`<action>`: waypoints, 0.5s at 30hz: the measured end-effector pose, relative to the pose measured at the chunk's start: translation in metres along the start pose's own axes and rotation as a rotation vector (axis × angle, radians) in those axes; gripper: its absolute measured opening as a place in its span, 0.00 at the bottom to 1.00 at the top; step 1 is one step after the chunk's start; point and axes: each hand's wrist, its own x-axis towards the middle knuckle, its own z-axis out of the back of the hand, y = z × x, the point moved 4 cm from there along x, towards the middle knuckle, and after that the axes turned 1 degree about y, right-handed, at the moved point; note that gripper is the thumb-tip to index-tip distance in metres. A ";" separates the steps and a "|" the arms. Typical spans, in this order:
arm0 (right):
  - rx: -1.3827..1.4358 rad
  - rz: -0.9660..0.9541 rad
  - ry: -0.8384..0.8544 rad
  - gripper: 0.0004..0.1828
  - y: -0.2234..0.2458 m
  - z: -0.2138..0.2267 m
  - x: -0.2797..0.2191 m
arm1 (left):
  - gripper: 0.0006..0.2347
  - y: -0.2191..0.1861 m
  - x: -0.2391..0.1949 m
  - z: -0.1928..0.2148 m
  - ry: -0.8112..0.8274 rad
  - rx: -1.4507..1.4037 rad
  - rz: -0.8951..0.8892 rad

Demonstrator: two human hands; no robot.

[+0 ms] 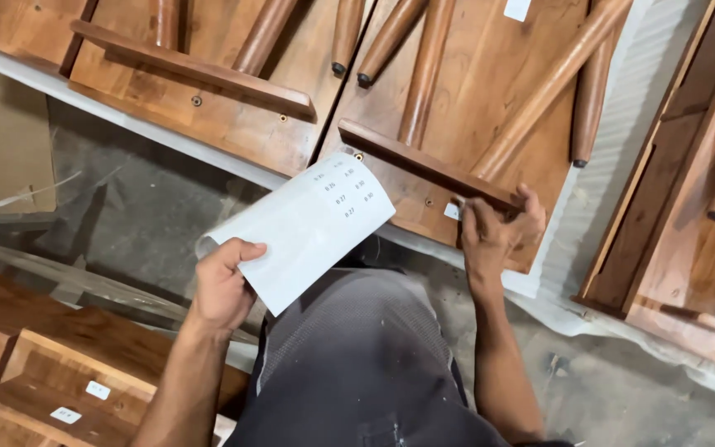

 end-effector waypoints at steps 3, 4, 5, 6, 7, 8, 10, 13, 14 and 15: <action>-0.233 0.135 -0.109 0.07 0.002 -0.009 -0.004 | 0.16 -0.010 -0.003 -0.006 -0.005 -0.015 -0.012; -0.205 0.105 -0.130 0.07 -0.002 -0.012 -0.001 | 0.17 -0.017 -0.002 -0.014 -0.011 -0.021 0.006; -0.176 0.075 -0.147 0.08 -0.005 -0.016 -0.001 | 0.17 -0.023 -0.002 -0.021 -0.020 -0.028 0.024; -0.179 0.074 -0.154 0.08 -0.003 -0.018 0.001 | 0.17 -0.025 0.002 -0.021 -0.013 -0.026 0.023; -0.132 0.061 -0.160 0.07 -0.001 -0.019 -0.001 | 0.17 -0.026 0.003 -0.020 -0.010 -0.023 0.044; -0.085 0.048 -0.165 0.07 0.002 -0.021 -0.003 | 0.17 -0.028 0.004 -0.019 -0.008 -0.020 0.066; -0.065 0.019 -0.179 0.07 0.006 -0.020 -0.002 | 0.17 -0.035 0.006 -0.016 0.009 -0.011 0.079; -0.063 0.020 -0.208 0.08 0.008 -0.025 0.000 | 0.18 -0.046 0.011 -0.015 0.045 -0.009 0.097; -0.081 0.042 -0.219 0.09 0.009 -0.027 -0.001 | 0.18 -0.048 0.011 -0.014 0.061 -0.011 0.109; -0.084 0.041 -0.218 0.09 0.010 -0.028 -0.001 | 0.18 -0.049 0.012 -0.011 0.061 -0.012 0.112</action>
